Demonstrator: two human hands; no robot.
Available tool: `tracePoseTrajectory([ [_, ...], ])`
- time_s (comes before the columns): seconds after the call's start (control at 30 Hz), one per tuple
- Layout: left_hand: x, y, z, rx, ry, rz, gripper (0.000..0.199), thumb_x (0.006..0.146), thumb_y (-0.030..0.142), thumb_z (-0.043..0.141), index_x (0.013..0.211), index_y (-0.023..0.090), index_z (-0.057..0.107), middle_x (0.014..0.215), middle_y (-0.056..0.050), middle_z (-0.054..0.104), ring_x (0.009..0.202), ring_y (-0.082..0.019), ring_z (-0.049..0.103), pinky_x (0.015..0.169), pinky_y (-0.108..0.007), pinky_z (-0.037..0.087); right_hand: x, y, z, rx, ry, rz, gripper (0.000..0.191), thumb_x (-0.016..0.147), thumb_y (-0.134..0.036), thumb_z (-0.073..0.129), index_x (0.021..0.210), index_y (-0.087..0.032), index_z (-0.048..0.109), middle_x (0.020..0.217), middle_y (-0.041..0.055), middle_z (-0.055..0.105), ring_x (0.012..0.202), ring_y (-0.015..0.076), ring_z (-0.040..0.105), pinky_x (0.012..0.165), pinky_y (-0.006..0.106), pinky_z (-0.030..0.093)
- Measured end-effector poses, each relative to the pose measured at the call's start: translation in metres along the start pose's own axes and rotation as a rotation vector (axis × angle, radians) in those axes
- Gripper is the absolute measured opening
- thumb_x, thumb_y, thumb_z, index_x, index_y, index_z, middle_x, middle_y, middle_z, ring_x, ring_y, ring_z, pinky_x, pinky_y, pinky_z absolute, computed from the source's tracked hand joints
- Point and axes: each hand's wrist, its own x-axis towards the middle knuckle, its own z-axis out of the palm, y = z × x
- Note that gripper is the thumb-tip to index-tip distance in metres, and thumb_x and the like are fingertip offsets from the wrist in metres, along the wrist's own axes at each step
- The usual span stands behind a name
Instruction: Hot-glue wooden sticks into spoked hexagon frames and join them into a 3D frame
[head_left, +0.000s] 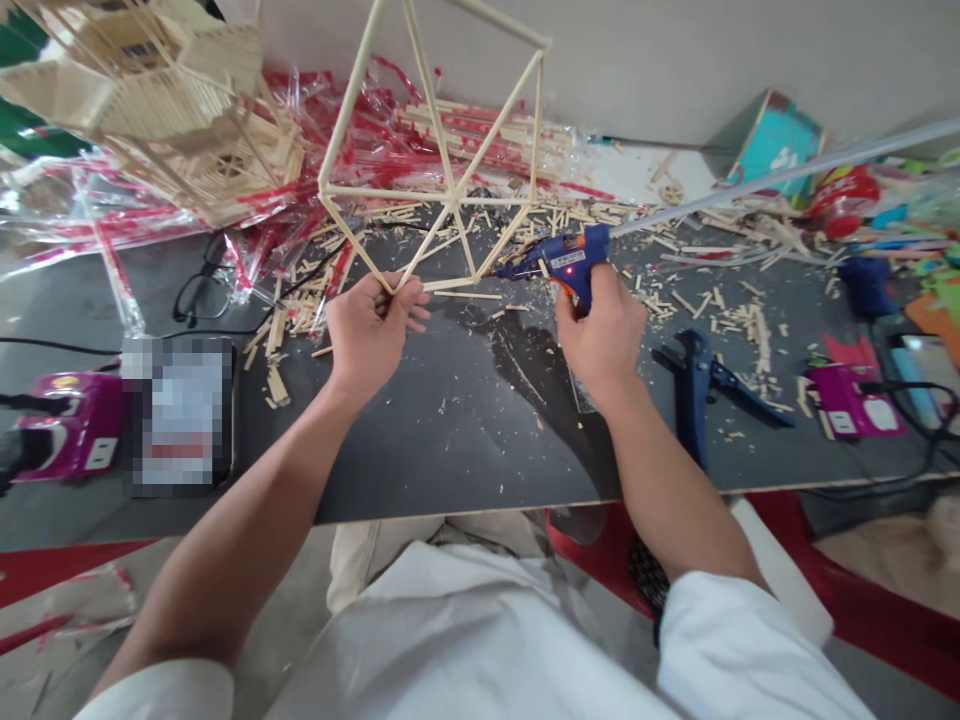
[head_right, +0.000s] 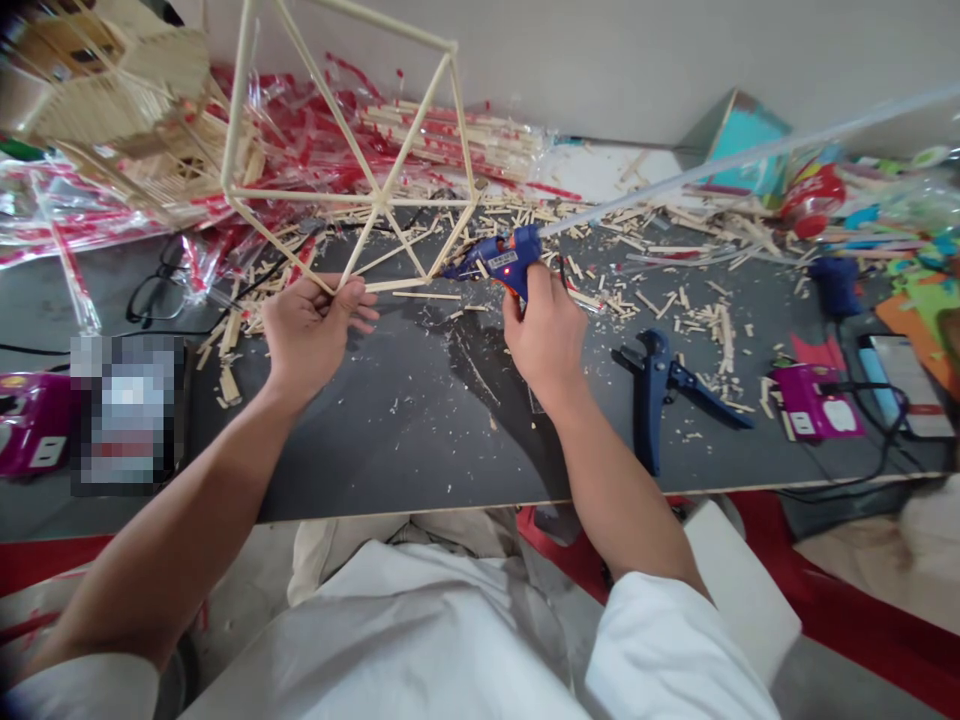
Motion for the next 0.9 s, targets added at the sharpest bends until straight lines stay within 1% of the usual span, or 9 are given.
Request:
tracePoseTrajectory([
  [0.1,0.0,0.0,0.0,-0.005,0.0,0.013,0.032,0.103,0.052,0.087,0.098,0.022,0.079,0.083,-0.004,0.084,0.064,-0.018,0.08,0.058,-0.028,0.068,0.0,0.0,-0.001,0.01,-0.019,0.0,0.035,0.108,-0.036,0.055,0.14,-0.025,0.064,0.128,0.0192,0.077,0.125,0.0422,0.075,0.105,0.061,0.062],
  [0.23,0.0,-0.001,0.001,-0.004,0.003,0.014,0.03,0.103,0.05,0.087,0.099,0.022,0.079,0.082,-0.004,0.083,0.064,-0.017,0.08,0.058,-0.027,0.068,-0.001,-0.001,-0.002,0.008,-0.026,-0.006,0.04,0.107,-0.034,0.054,0.144,-0.023,0.063,0.132,0.0214,0.076,0.127,0.0431,0.075,0.106,0.061,0.061],
  [0.33,0.0,-0.002,-0.001,0.004,-0.009,0.015,0.029,0.104,0.05,0.086,0.1,0.022,0.08,0.083,-0.003,0.084,0.065,-0.017,0.08,0.058,-0.027,0.069,-0.001,0.0,-0.001,0.016,-0.029,-0.016,0.04,0.109,-0.036,0.054,0.145,-0.023,0.064,0.132,0.0208,0.077,0.125,0.0423,0.075,0.106,0.06,0.062],
  [0.53,0.0,-0.005,-0.001,0.014,-0.025,0.006,0.024,0.105,0.046,0.085,0.101,0.023,0.08,0.085,-0.003,0.084,0.069,-0.016,0.081,0.062,-0.026,0.069,-0.001,0.002,0.0,0.004,-0.003,-0.034,0.042,0.11,-0.04,0.052,0.147,-0.024,0.065,0.134,0.0205,0.078,0.127,0.0421,0.076,0.105,0.059,0.063],
  [0.7,-0.001,-0.008,0.001,0.034,-0.018,0.02,0.018,0.105,0.039,0.085,0.101,0.022,0.08,0.084,-0.001,0.083,0.065,-0.014,0.079,0.06,-0.025,0.067,-0.001,0.002,0.002,-0.002,0.012,-0.021,0.04,0.11,-0.039,0.053,0.146,-0.024,0.065,0.135,0.0207,0.078,0.127,0.0418,0.077,0.104,0.059,0.063],
  [0.8,-0.002,-0.012,-0.001,0.081,-0.004,0.058,0.014,0.106,0.036,0.083,0.103,0.022,0.081,0.085,0.0,0.084,0.067,-0.014,0.081,0.061,-0.023,0.067,0.0,0.004,0.004,-0.01,0.049,0.005,0.041,0.109,-0.048,0.061,0.141,-0.024,0.065,0.133,0.0205,0.078,0.123,0.0424,0.077,0.103,0.06,0.063],
  [0.9,-0.002,-0.014,-0.002,0.143,0.01,0.123,0.01,0.105,0.032,0.083,0.104,0.022,0.082,0.085,0.0,0.085,0.07,-0.014,0.083,0.063,-0.022,0.066,0.001,0.005,0.004,-0.026,0.074,0.033,0.049,0.104,-0.058,0.07,0.138,-0.023,0.065,0.13,0.0204,0.079,0.121,0.0439,0.077,0.101,0.061,0.063],
])
